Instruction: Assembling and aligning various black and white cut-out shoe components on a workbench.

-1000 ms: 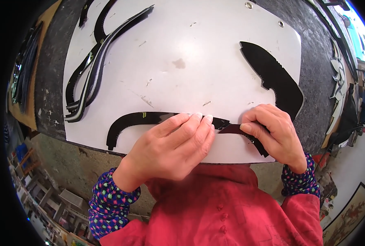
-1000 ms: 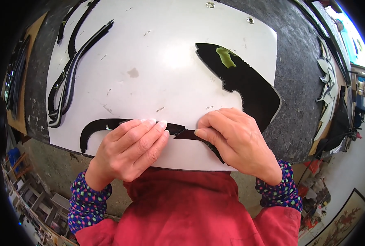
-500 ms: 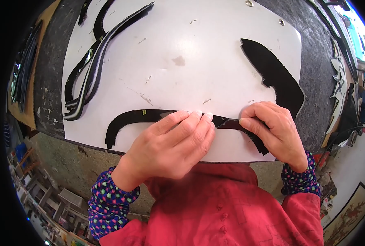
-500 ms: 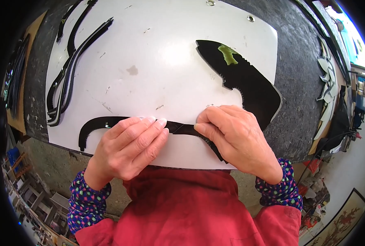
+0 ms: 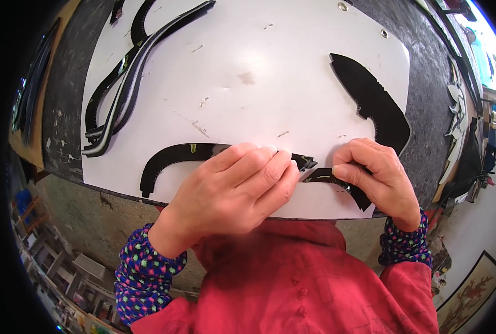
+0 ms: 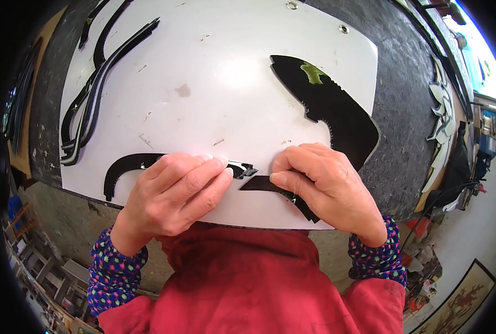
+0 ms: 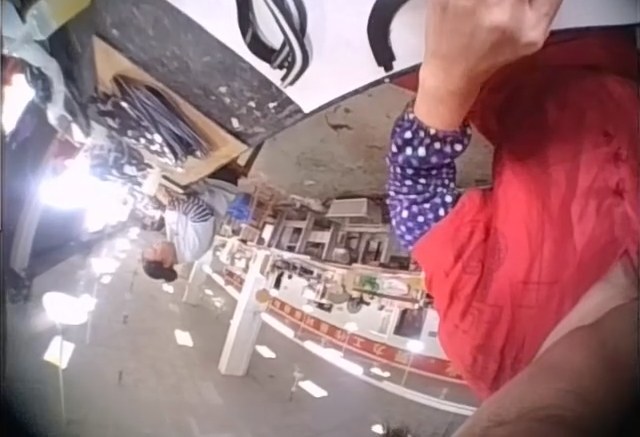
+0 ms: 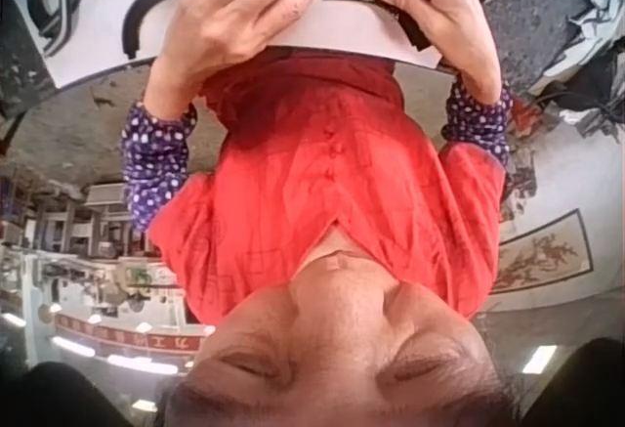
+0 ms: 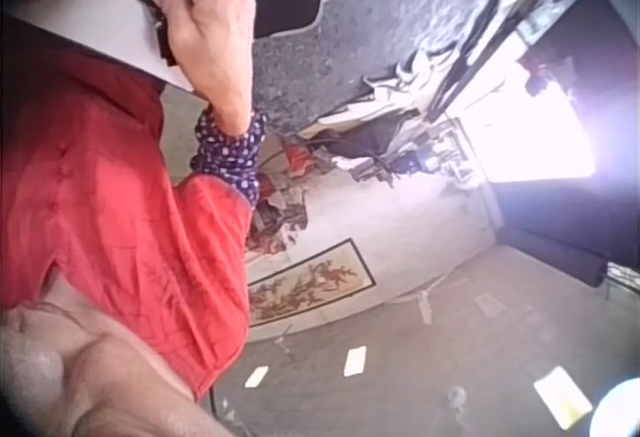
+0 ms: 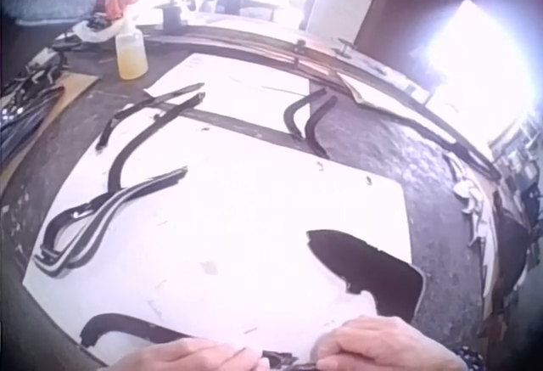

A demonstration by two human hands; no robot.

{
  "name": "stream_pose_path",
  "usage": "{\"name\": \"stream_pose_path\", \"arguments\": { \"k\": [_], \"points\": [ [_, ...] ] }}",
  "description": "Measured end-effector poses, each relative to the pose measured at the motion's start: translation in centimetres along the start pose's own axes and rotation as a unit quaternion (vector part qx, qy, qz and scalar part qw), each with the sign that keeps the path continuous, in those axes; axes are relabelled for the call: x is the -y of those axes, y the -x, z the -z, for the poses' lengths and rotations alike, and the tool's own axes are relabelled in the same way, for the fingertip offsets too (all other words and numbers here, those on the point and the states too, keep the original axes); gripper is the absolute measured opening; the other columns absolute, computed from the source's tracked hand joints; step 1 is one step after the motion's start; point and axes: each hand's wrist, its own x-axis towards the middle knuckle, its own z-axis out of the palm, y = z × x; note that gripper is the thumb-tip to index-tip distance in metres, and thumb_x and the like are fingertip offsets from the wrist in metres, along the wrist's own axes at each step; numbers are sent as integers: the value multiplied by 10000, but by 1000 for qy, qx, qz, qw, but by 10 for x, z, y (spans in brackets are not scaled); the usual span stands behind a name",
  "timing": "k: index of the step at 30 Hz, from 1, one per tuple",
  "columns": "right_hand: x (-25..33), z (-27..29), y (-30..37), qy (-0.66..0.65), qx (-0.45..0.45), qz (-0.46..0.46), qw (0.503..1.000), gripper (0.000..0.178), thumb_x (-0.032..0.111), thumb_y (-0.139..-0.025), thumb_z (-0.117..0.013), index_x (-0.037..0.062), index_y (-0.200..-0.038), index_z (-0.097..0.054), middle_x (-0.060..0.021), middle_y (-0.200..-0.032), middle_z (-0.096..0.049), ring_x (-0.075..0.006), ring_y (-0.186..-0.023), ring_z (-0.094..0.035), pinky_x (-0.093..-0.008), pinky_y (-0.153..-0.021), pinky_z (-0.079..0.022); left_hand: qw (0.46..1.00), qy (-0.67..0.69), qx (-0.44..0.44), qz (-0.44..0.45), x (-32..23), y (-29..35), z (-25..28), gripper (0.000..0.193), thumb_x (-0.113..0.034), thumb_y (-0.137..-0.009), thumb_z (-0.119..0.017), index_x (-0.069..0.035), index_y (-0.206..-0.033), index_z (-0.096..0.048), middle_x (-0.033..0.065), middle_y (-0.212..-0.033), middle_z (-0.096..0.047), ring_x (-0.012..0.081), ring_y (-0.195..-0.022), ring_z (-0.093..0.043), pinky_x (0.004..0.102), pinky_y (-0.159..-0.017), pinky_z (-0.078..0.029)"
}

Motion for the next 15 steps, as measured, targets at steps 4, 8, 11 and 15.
{"name": "stream_pose_path", "arguments": {
  "k": [4, 8, 11, 15],
  "points": [
    [0, 1, 0, -4, 5, -1, 1000, 110, 134, -904, -659, 32, -879, -627, -103, -803, -632, -317, -799, -614, -381, -738, -483, 1000, -5, 1, -4, 0, 0, 0, 264, -87, -762, -664, -24, -1014, -714, 76, -1071, -662, 208, -928, -633, 329, -778, -545],
    [3, -4, 0, -19, -17, -14, 1000, 114, 135, -913, -653, 31, -874, -626, -107, -788, -625, -307, -767, -609, -377, -706, -479, 1000, -13, 2, -18, 0, 1, -1, 256, -89, -773, -659, -10, -1009, -718, 90, -1066, -668, 217, -941, -640, 340, -789, -548],
    [3, -8, -1, -14, -34, -20, 999, 117, 135, -917, -652, 32, -869, -625, -110, -769, -617, -302, -747, -606, -378, -683, -475, 1000, -10, 9, -18, 0, 1, 0, 251, -84, -775, -661, -1, -1004, -721, 99, -1064, -673, 224, -952, -643, 342, -793, -549],
    [1, -11, 0, 15, -57, -2, 998, 117, 137, -917, -653, 37, -865, -619, -109, -744, -602, -299, -734, -603, -385, -667, -471, 1000, -11, 11, -22, 0, 0, -1, 235, -78, -780, -669, 0, -995, -724, 101, -1066, -675, 226, -963, -645, 344, -799, -548]
  ]
}}
